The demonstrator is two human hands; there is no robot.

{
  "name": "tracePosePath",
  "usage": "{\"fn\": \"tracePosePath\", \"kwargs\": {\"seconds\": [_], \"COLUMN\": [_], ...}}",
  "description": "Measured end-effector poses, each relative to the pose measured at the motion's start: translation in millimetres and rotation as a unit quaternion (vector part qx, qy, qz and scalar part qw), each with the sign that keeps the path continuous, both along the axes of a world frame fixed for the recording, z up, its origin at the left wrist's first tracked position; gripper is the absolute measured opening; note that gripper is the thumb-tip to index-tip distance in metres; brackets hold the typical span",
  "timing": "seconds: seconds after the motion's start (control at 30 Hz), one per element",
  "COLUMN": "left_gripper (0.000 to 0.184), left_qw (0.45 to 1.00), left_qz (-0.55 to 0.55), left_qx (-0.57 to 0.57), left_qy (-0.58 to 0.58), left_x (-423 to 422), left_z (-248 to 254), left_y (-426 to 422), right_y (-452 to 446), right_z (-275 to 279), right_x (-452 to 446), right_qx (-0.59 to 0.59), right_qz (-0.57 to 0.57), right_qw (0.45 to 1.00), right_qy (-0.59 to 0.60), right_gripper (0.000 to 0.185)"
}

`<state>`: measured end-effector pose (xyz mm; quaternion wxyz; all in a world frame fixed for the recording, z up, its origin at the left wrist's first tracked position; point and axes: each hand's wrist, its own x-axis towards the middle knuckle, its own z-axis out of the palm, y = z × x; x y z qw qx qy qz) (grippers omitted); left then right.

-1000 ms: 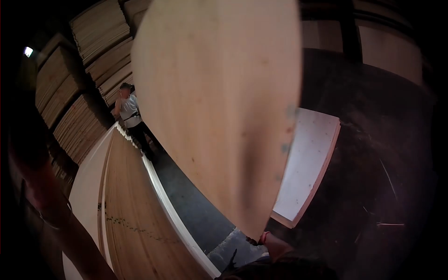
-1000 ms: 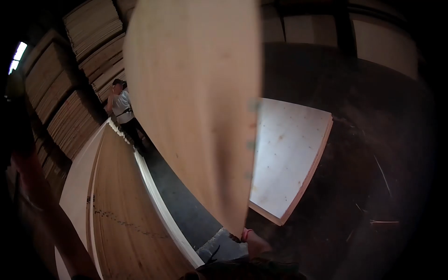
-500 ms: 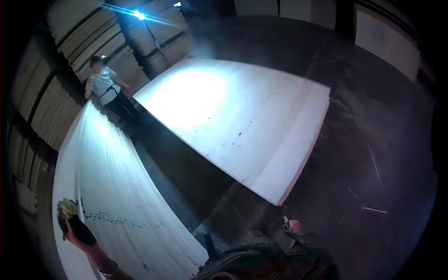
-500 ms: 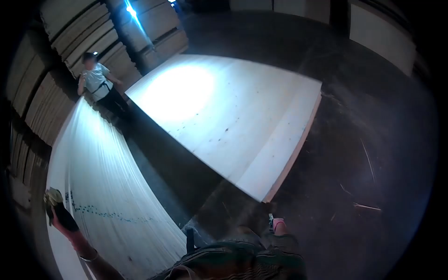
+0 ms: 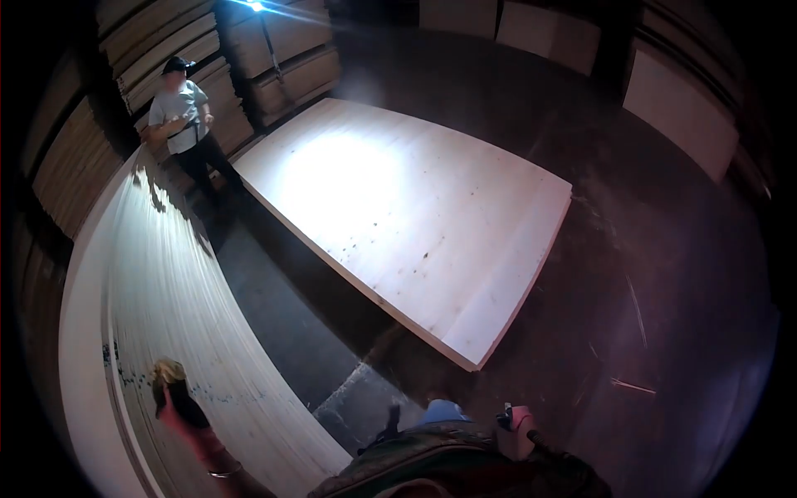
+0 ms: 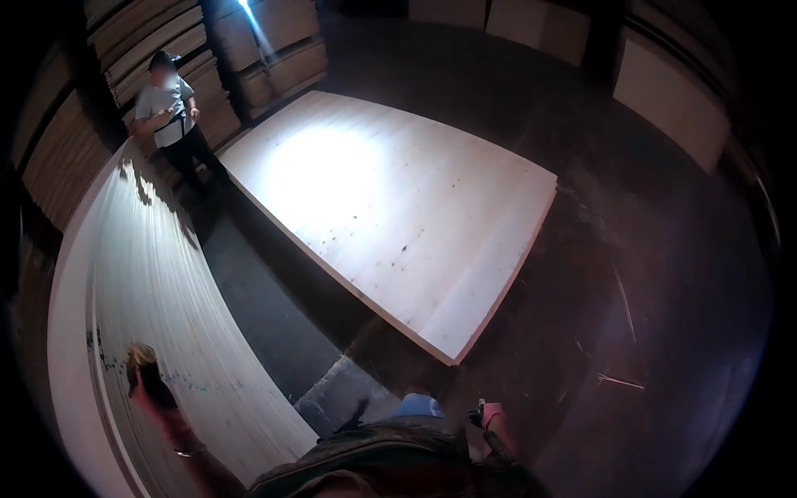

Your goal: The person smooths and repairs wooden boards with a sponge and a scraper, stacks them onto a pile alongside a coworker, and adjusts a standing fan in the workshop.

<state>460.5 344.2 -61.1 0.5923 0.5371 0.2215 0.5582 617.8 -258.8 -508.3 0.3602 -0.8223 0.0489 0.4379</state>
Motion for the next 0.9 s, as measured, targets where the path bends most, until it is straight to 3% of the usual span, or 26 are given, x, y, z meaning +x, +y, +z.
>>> {"fn": "tracePosePath", "kwargs": {"seconds": [0.07,0.13,0.27,0.33,0.37,0.43,0.5,0.67,0.7,0.73,0.77,0.8,0.87,0.9], "left_gripper": [0.036,0.036,0.034,0.033,0.032,0.030,0.028,0.024,0.024,0.025,0.026,0.025,0.024,0.023], "left_qw": [1.000,0.997,0.997,0.995,0.992,0.984,0.981,0.958,0.948,0.939,0.912,0.907,0.861,0.844], "left_qz": [0.011,0.038,-0.025,-0.083,-0.105,-0.154,-0.123,-0.164,-0.182,-0.199,-0.183,-0.247,-0.313,-0.339], "left_qx": [0.010,0.036,0.023,-0.025,-0.024,-0.022,-0.025,-0.081,-0.086,-0.146,-0.113,-0.145,-0.140,-0.196], "left_qy": [0.014,0.061,0.074,0.054,0.068,0.084,0.147,0.222,0.247,0.238,0.349,0.308,0.374,0.366], "left_x": [24,66,157,207,234,295,350,416,420,435,443,455,475,480], "left_z": [-8,-14,-42,-68,-75,-80,-92,-118,-155,-158,-173,-189,-232,-264], "left_y": [4,-12,-26,-25,-34,-62,-79,-101,-84,-100,-103,-112,-124,-127], "right_y": [11,8,2,5,4,-5,-15,-23,-21,-17,-14,-10,-7,-5], "right_z": [-21,-38,-55,-39,-27,-3,20,25,37,33,25,24,18,18], "right_x": [13,37,86,122,142,193,238,262,271,268,258,249,227,214], "right_qx": [0.086,0.157,0.266,0.169,0.166,0.182,0.198,0.271,0.285,0.281,0.268,0.254,0.228,0.205], "right_qz": [-0.263,-0.500,-0.470,-0.342,-0.348,-0.469,-0.553,-0.587,-0.609,-0.600,-0.605,-0.610,-0.609,-0.613], "right_qw": [0.949,0.801,0.766,0.907,0.904,0.843,0.792,0.740,0.715,0.720,0.729,0.737,0.743,0.745], "right_qy": [0.149,0.289,0.349,0.179,0.185,0.188,0.169,0.185,0.191,0.206,0.174,0.141,0.160,0.163], "right_gripper": [0.037,0.044,0.047,0.045,0.045,0.036,0.028,0.019,0.015,0.015,0.012,0.010,0.009,0.010]}}
